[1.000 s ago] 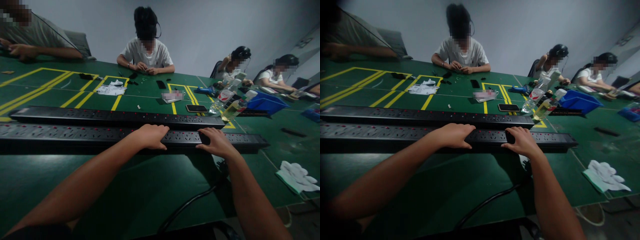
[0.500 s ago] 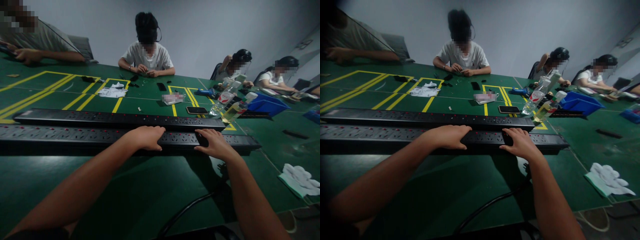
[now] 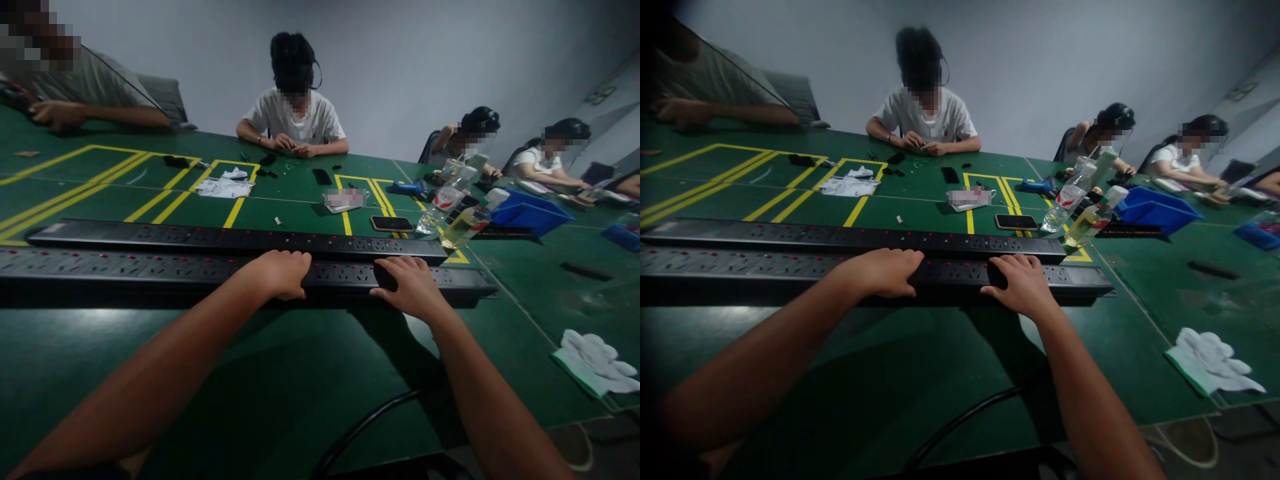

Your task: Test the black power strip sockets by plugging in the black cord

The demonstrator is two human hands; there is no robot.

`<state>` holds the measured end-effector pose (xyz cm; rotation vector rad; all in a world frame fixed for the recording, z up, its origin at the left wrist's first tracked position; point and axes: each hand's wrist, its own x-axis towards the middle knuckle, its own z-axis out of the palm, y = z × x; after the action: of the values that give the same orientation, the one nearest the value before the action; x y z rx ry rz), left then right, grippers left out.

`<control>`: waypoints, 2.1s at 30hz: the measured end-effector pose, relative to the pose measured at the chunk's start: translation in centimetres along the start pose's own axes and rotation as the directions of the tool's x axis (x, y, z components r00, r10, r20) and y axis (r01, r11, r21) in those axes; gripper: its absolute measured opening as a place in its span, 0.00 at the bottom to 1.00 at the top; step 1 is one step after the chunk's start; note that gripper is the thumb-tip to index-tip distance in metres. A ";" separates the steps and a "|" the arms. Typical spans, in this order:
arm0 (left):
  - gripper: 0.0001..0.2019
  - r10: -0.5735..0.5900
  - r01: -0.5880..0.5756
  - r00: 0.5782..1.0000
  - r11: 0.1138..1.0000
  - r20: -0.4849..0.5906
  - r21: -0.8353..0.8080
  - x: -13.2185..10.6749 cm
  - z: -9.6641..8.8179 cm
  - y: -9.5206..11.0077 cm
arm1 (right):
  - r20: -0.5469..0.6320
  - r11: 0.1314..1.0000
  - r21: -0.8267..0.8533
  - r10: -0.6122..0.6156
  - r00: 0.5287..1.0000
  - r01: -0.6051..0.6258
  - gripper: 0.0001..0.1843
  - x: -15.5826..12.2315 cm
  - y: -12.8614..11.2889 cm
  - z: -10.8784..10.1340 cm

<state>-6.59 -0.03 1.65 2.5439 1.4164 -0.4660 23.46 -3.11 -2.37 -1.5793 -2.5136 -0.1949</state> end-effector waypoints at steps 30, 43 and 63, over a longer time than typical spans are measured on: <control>0.37 0.267 -0.268 0.929 0.963 -0.255 0.033 2.1 1.3 1.1 | -0.006 0.997 -0.026 0.067 0.998 -0.067 0.31 -1.7 5.0 0.4; 0.35 0.326 -0.338 0.870 0.941 -0.371 0.036 3.1 2.3 1.8 | -0.004 0.994 0.007 0.105 0.995 -0.105 0.30 -2.6 6.9 0.1; 0.32 0.037 -0.036 0.980 0.999 -0.194 0.009 1.2 0.6 0.0 | 0.009 0.994 -0.037 0.104 0.995 -0.103 0.33 -1.8 5.6 0.8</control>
<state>-6.12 0.78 0.64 2.6766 1.4283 -0.2197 29.25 -2.11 -3.42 -1.7240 -2.4419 -0.2204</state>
